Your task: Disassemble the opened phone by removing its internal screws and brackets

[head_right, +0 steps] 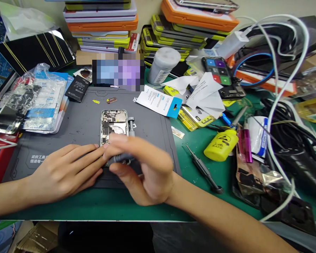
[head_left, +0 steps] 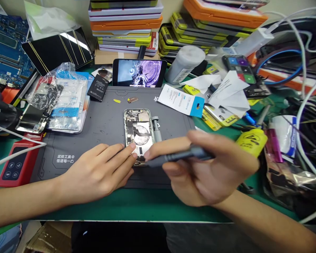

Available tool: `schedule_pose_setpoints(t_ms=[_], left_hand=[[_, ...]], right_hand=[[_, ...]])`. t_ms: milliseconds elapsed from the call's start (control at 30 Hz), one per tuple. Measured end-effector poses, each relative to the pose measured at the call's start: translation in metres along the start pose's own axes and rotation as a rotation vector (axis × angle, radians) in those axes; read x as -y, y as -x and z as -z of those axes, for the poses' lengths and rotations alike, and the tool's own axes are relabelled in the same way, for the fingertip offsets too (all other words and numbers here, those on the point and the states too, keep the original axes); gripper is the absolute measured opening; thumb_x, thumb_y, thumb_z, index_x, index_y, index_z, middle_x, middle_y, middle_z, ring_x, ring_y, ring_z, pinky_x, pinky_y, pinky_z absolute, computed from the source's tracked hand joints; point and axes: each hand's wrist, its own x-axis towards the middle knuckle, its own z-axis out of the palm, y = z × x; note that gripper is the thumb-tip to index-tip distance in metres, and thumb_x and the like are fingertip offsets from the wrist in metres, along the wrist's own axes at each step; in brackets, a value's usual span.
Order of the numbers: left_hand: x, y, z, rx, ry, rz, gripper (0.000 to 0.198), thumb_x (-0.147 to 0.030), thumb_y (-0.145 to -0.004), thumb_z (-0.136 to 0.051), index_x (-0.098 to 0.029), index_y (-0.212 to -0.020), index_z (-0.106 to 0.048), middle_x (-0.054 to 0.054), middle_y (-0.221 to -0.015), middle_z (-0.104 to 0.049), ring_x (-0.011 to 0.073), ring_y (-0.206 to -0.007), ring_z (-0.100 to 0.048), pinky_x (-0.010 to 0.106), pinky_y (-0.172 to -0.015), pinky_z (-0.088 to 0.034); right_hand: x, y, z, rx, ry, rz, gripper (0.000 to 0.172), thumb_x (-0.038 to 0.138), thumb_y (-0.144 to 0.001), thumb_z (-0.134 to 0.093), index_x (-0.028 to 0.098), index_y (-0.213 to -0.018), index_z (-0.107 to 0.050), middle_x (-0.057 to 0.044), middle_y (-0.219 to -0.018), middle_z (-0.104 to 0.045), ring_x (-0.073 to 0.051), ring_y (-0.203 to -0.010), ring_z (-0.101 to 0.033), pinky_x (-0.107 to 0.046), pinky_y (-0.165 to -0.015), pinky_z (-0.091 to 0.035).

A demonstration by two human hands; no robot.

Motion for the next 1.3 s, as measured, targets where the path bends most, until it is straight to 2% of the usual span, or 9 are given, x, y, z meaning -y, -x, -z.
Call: schedule_pose_setpoints(t_ms=[67, 167, 267, 400, 467, 767, 967, 1100, 1300], left_hand=[[0.0, 0.0, 0.0, 0.006, -0.019, -0.007, 0.029, -0.021, -0.108, -0.062, -0.003, -0.128, -0.073, 0.015, -0.133, -0.079, 0.0275, -0.112, -0.078, 0.039, -0.079, -0.064], [0.001, -0.001, 0.0, 0.01, -0.025, -0.011, 0.029, -0.021, -0.108, -0.062, -0.004, -0.128, -0.074, 0.013, -0.133, -0.079, 0.027, -0.112, -0.079, 0.039, -0.08, -0.065], [0.001, -0.002, -0.001, 0.004, -0.03, -0.013, 0.028, -0.021, -0.108, -0.062, -0.005, -0.127, -0.075, 0.013, -0.131, -0.079, 0.0268, -0.11, -0.079, 0.039, -0.078, -0.065], [0.001, -0.002, -0.002, 0.009, -0.037, -0.017, 0.03, -0.022, -0.107, -0.061, -0.005, -0.129, -0.074, 0.015, -0.133, -0.079, 0.0268, -0.111, -0.079, 0.038, -0.079, -0.065], [0.0, -0.001, -0.002, 0.011, -0.034, -0.02, 0.032, -0.022, -0.107, -0.061, -0.004, -0.13, -0.073, 0.016, -0.134, -0.078, 0.0274, -0.113, -0.078, 0.039, -0.079, -0.065], [0.0, 0.0, -0.001, 0.012, -0.039, -0.022, 0.033, -0.023, -0.106, -0.062, -0.003, -0.13, -0.072, 0.017, -0.134, -0.077, 0.0276, -0.115, -0.076, 0.039, -0.082, -0.062], [0.0, 0.0, -0.001, 0.022, -0.03, -0.018, 0.035, -0.023, -0.104, -0.067, -0.002, -0.131, -0.072, 0.019, -0.135, -0.077, 0.0287, -0.115, -0.076, 0.04, -0.082, -0.062], [0.0, 0.001, -0.001, 0.026, -0.029, -0.018, 0.036, -0.023, -0.102, -0.069, -0.001, -0.132, -0.072, 0.019, -0.135, -0.076, 0.0293, -0.114, -0.076, 0.04, -0.082, -0.062], [0.0, 0.0, -0.002, 0.015, -0.042, -0.018, 0.031, -0.022, -0.107, -0.061, -0.003, -0.129, -0.074, 0.017, -0.134, -0.078, 0.0273, -0.112, -0.078, 0.039, -0.08, -0.065]], right_hand=[[-0.007, -0.005, -0.002, -0.164, 0.03, 0.025, 0.058, 0.015, -0.105, -0.059, 0.033, -0.16, -0.051, -0.008, -0.124, -0.079, -0.017, -0.072, -0.079, -0.031, -0.066, -0.071], [-0.02, -0.007, -0.002, -0.173, 0.093, 0.027, 0.055, 0.018, -0.104, -0.061, 0.035, -0.155, -0.055, -0.008, -0.141, -0.07, -0.014, -0.07, -0.077, -0.029, -0.059, -0.067], [-0.029, -0.003, 0.001, -0.109, 0.027, 0.029, 0.055, 0.013, -0.103, -0.058, 0.031, -0.155, -0.054, -0.008, -0.133, -0.073, -0.012, -0.072, -0.076, -0.025, -0.057, -0.064], [-0.028, -0.001, 0.005, 0.016, -0.059, 0.046, 0.059, 0.007, -0.1, -0.057, 0.027, -0.155, -0.052, -0.004, -0.103, -0.078, -0.014, -0.071, -0.074, -0.026, -0.06, -0.066], [-0.025, -0.001, 0.007, 0.051, -0.061, 0.065, 0.06, 0.006, -0.098, -0.059, 0.026, -0.155, -0.052, -0.003, -0.096, -0.079, -0.016, -0.073, -0.075, -0.028, -0.065, -0.068], [-0.021, 0.007, 0.009, 0.107, -0.095, 0.019, 0.062, 0.001, -0.094, -0.063, 0.023, -0.151, -0.058, -0.008, -0.119, -0.084, -0.021, -0.1, -0.084, -0.028, -0.08, -0.072], [-0.021, 0.006, 0.009, 0.105, -0.109, 0.013, 0.055, -0.002, -0.091, -0.064, 0.016, -0.143, -0.062, -0.01, -0.119, -0.084, -0.02, -0.104, -0.084, -0.028, -0.089, -0.072], [-0.02, 0.004, 0.008, 0.107, -0.106, 0.033, 0.05, -0.001, -0.092, -0.063, 0.017, -0.138, -0.064, -0.01, -0.117, -0.084, -0.022, -0.108, -0.083, -0.028, -0.088, -0.072], [-0.019, 0.002, 0.007, 0.115, -0.068, 0.038, 0.049, 0.002, -0.095, -0.06, 0.021, -0.139, -0.062, -0.01, -0.115, -0.084, -0.021, -0.104, -0.084, -0.031, -0.08, -0.074]])
